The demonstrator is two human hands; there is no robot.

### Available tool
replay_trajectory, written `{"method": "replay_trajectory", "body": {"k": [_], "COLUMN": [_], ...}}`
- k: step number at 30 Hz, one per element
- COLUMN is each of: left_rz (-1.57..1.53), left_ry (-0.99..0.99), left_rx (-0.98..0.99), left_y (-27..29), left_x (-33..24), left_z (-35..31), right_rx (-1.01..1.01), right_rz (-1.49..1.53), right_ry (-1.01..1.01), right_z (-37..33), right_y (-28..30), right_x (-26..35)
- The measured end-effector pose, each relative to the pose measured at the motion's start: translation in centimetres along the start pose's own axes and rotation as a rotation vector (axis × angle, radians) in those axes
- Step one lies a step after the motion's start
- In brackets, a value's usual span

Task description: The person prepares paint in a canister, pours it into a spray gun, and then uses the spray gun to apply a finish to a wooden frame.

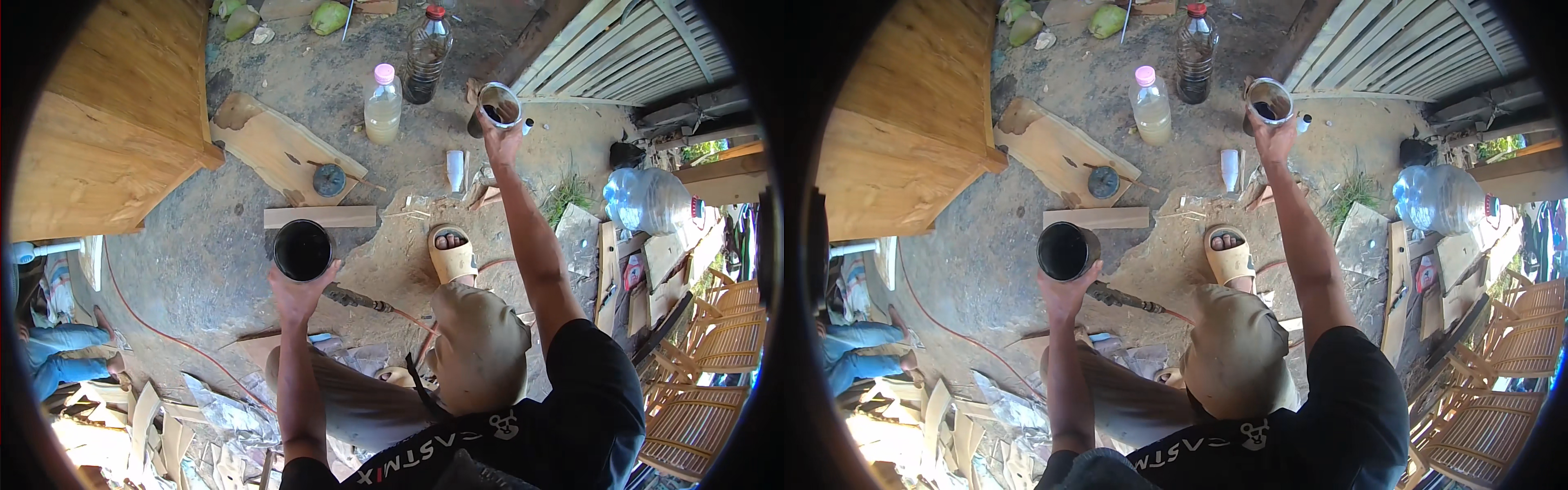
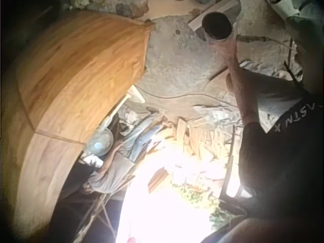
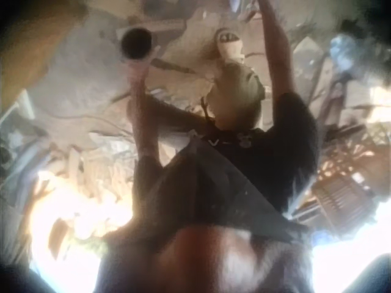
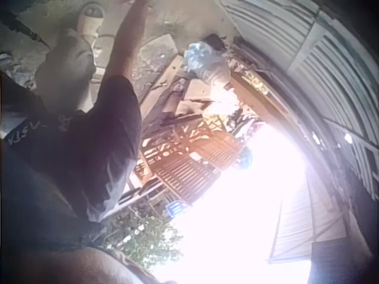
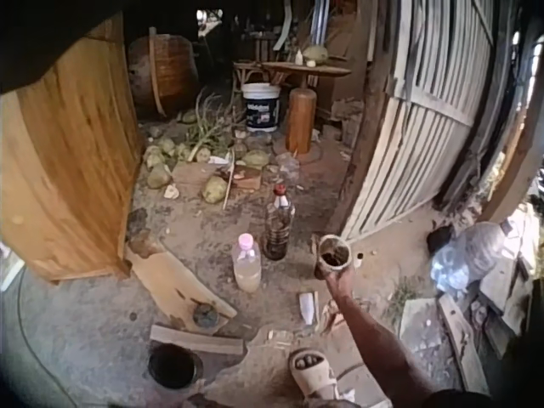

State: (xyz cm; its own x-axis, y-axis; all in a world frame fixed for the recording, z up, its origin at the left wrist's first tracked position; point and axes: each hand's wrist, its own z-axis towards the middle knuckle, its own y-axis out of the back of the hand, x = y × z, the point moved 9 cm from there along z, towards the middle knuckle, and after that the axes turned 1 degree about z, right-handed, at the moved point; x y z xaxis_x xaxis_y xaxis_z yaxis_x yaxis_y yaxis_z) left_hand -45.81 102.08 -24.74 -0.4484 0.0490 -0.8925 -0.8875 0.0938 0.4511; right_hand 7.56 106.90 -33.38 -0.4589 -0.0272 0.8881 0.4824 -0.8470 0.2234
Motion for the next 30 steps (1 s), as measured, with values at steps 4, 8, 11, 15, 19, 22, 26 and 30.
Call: {"method": "replay_trajectory", "body": {"k": [4,8,11,15,19,22,26,30], "left_rz": [0.010,-0.044,-0.077,-0.031,-0.021,-0.012,0.028,-0.028], "left_ry": [0.016,-0.049,-0.090,-0.093,-0.114,-0.122,-0.133,-0.104], "left_rx": [-0.019,-0.013,-0.013,-0.015,-0.031,-0.034,-0.038,-0.016], "left_y": [0.8,0.5,0.0,0.0,0.3,0.5,0.7,0.4], "left_x": [1.3,0.2,-0.9,-1.5,-1.2,-1.3,-1.4,-1.8], "left_z": [-0.5,0.1,0.4,0.5,0.1,-0.2,-0.5,-0.8], "right_rx": [0.225,0.492,0.674,0.916,1.044,1.088,1.194,1.262], "right_rz": [0.070,-0.028,-0.045,-0.100,-0.181,-0.163,-0.316,-0.379], "right_ry": [0.143,0.325,0.339,0.419,0.512,0.688,0.751,0.818], "right_z": [-1.5,-4.5,-7.1,-11.1,-13.8,-15.4,-16.7,-17.4], "right_y": [0.2,-0.6,-1.5,-3.6,-5.5,-6.3,-7.2,-7.5], "right_x": [8.2,18.9,23.7,28.3,31.3,33.6,34.9,35.8]}}
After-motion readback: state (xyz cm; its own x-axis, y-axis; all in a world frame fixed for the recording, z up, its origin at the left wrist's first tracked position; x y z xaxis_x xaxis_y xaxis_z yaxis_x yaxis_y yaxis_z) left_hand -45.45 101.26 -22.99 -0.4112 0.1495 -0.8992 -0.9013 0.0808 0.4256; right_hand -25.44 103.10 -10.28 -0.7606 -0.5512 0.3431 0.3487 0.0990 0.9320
